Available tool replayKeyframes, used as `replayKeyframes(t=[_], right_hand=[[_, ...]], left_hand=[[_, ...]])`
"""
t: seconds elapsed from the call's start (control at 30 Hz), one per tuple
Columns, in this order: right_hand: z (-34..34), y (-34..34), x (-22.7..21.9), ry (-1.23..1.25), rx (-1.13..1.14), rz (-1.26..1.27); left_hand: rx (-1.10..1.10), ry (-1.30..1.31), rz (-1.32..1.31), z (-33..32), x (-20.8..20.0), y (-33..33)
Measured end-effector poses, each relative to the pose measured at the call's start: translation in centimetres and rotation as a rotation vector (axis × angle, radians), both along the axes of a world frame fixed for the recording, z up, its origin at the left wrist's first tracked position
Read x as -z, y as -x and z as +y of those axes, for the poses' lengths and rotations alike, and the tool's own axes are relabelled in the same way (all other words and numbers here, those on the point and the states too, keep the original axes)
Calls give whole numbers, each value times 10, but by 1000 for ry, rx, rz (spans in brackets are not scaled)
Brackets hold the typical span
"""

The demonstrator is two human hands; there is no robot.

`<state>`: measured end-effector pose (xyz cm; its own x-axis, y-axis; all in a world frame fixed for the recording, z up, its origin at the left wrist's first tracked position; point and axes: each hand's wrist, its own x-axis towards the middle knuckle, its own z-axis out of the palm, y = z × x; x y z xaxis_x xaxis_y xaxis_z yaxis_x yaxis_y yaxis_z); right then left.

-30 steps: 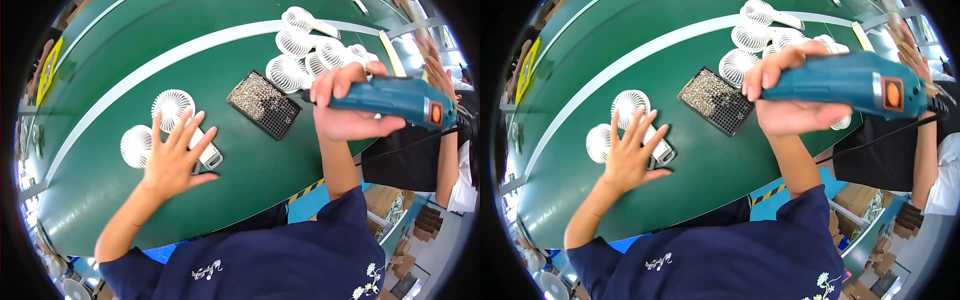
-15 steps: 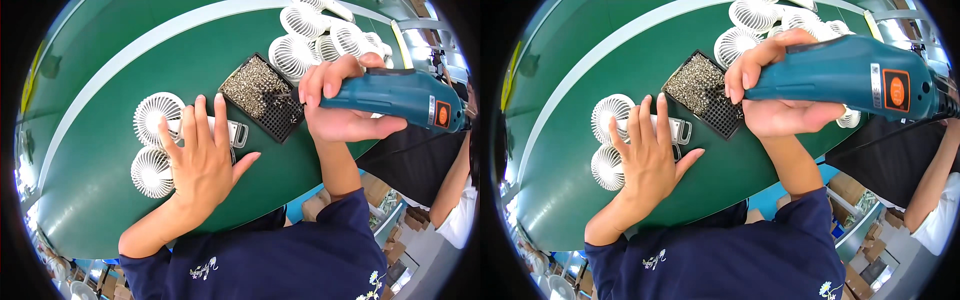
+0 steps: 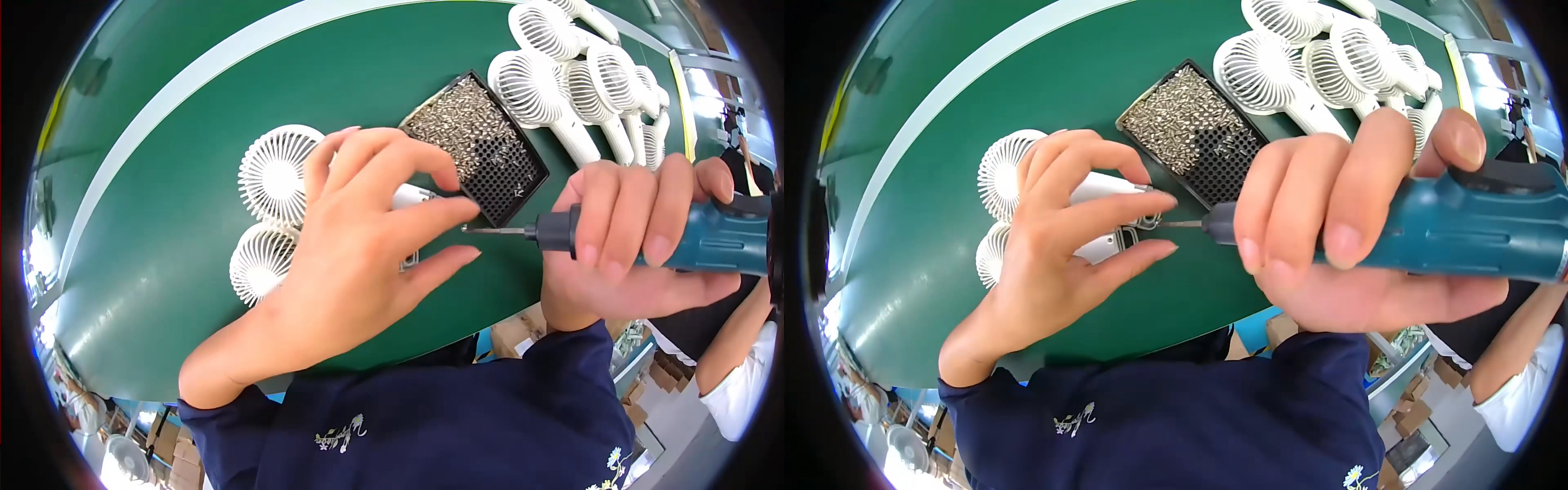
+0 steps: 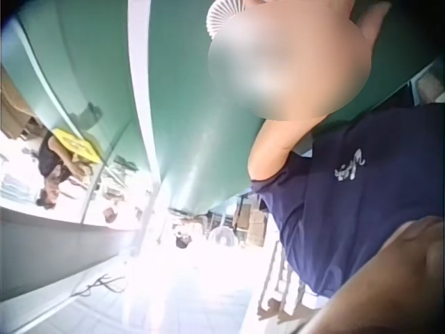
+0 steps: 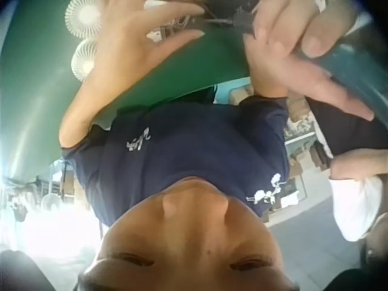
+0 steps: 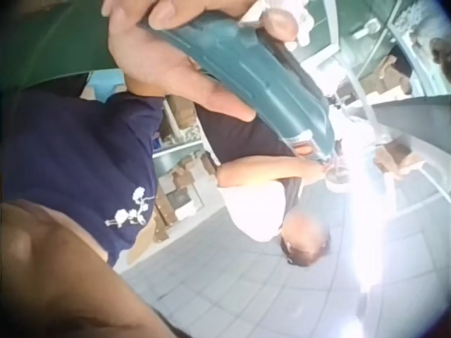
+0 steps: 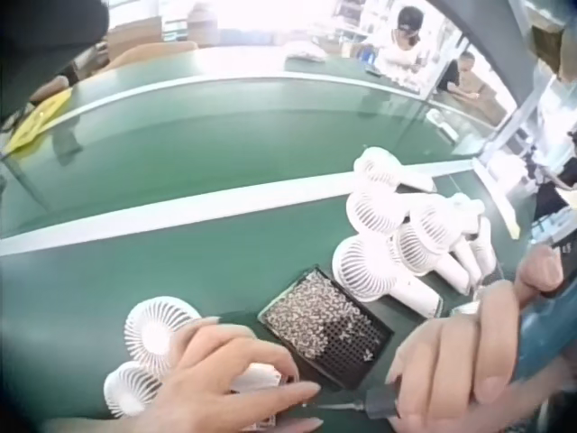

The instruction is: Assembling handheld electric fans by driving screws into the housing using an electric screwdriver on an assembly line.

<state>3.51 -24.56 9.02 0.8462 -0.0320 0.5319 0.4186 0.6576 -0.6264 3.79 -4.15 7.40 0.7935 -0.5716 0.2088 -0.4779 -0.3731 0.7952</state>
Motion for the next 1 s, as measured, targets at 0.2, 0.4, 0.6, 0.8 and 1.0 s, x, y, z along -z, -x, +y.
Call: replayKeyframes(t=[0.2, 0.4, 0.6, 0.8, 1.0], right_hand=[[11, 3, 12, 72, -100, 0], [15, 1, 10, 75, -180, -14], [9, -4, 15, 307, -313, -128], [17, -3, 21, 423, -237, -223], [9, -4, 29, 396, -234, -135]], left_hand=[[32, 17, -60, 3, 16, 2], [56, 169, -96, 5, 27, 1], [29, 42, -68, 5, 27, 3], [-53, -20, -53, 3, 34, 5], [-83, -55, -82, 0, 38, 9]])
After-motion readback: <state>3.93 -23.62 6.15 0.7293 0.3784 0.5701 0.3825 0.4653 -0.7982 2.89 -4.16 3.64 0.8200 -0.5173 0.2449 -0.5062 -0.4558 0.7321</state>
